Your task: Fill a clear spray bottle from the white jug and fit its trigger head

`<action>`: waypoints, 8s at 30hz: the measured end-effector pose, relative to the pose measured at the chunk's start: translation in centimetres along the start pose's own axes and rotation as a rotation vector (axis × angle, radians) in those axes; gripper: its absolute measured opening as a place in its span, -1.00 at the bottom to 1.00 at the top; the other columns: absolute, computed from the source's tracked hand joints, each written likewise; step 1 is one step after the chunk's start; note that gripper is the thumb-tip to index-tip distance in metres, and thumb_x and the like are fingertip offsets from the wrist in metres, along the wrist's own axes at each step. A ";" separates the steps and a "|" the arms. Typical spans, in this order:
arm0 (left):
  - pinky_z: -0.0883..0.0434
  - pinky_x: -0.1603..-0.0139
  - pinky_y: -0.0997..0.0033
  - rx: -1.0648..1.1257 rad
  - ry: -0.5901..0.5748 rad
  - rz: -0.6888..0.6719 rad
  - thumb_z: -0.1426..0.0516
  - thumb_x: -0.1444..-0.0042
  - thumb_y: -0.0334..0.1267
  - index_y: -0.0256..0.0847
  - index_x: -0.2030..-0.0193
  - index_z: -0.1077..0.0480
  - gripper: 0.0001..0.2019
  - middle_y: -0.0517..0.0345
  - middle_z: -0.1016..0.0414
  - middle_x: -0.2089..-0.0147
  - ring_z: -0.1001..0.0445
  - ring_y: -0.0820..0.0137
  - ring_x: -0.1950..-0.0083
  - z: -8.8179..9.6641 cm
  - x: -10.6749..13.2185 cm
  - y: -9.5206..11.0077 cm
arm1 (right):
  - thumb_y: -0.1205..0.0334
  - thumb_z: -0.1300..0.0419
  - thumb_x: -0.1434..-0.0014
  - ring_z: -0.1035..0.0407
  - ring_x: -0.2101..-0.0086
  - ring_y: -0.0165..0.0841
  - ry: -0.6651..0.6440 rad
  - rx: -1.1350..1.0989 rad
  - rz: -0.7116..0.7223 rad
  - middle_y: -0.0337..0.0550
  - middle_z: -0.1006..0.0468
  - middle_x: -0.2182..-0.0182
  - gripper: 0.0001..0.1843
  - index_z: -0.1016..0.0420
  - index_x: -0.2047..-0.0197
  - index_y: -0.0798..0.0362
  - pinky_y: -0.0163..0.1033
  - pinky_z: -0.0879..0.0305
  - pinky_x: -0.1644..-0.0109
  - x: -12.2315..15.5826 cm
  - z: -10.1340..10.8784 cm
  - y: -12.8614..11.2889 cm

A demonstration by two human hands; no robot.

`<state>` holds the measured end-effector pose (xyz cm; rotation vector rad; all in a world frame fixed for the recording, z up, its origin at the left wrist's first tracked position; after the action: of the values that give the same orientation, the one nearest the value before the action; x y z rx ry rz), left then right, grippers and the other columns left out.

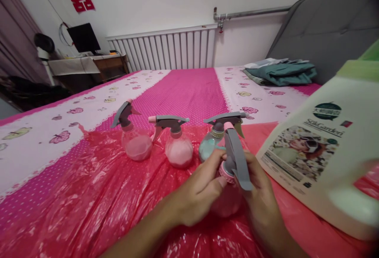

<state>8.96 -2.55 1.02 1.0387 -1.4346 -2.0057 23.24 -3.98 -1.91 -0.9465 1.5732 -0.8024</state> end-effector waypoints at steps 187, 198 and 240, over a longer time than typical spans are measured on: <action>-0.33 -0.28 0.03 -0.097 0.074 0.020 -0.13 -0.41 0.07 -0.21 -0.23 -0.22 -0.54 -0.09 -0.41 -0.16 -0.39 0.12 -0.18 -0.6 -0.1 -0.4 | -0.13 -0.33 -0.30 -0.44 0.30 -0.40 -0.015 0.007 0.016 -0.27 -0.53 0.23 -0.75 -0.63 0.04 -0.25 -0.33 -0.50 0.14 0.2 0.3 0.5; -0.31 -0.23 0.13 -0.009 0.071 0.026 -0.10 -0.45 0.07 -0.19 -0.10 -0.35 -0.64 0.02 -0.40 -0.08 -0.38 0.16 -0.14 -0.5 0.0 -0.3 | 0.01 -0.31 -0.35 -0.47 0.27 -0.45 0.009 -0.022 -0.012 -0.30 -0.58 0.25 -0.88 -0.63 0.07 -0.26 -0.40 -0.50 0.11 0.0 -0.1 -0.1; -0.43 -0.17 0.18 -0.141 0.080 -0.014 -0.18 -0.32 -0.30 -0.19 -0.17 -0.32 -0.70 0.02 -0.48 -0.10 -0.47 0.22 -0.09 -0.7 -0.3 -0.5 | 0.00 -0.33 -0.33 -0.48 0.30 -0.51 -0.033 0.039 0.059 -0.32 -0.55 0.23 -0.82 -0.61 0.00 -0.31 -0.50 -0.51 0.15 -0.2 0.1 0.3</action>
<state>9.75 -2.59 0.57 1.0580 -1.2286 -2.0194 23.29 -3.69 -2.15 -0.8766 1.5451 -0.7698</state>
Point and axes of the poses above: each hand's wrist, its own x-axis away from the middle knuckle, its own z-axis out of the back of the hand, y = z × x, the point moved 2 cm from there along -x, towards the middle knuckle
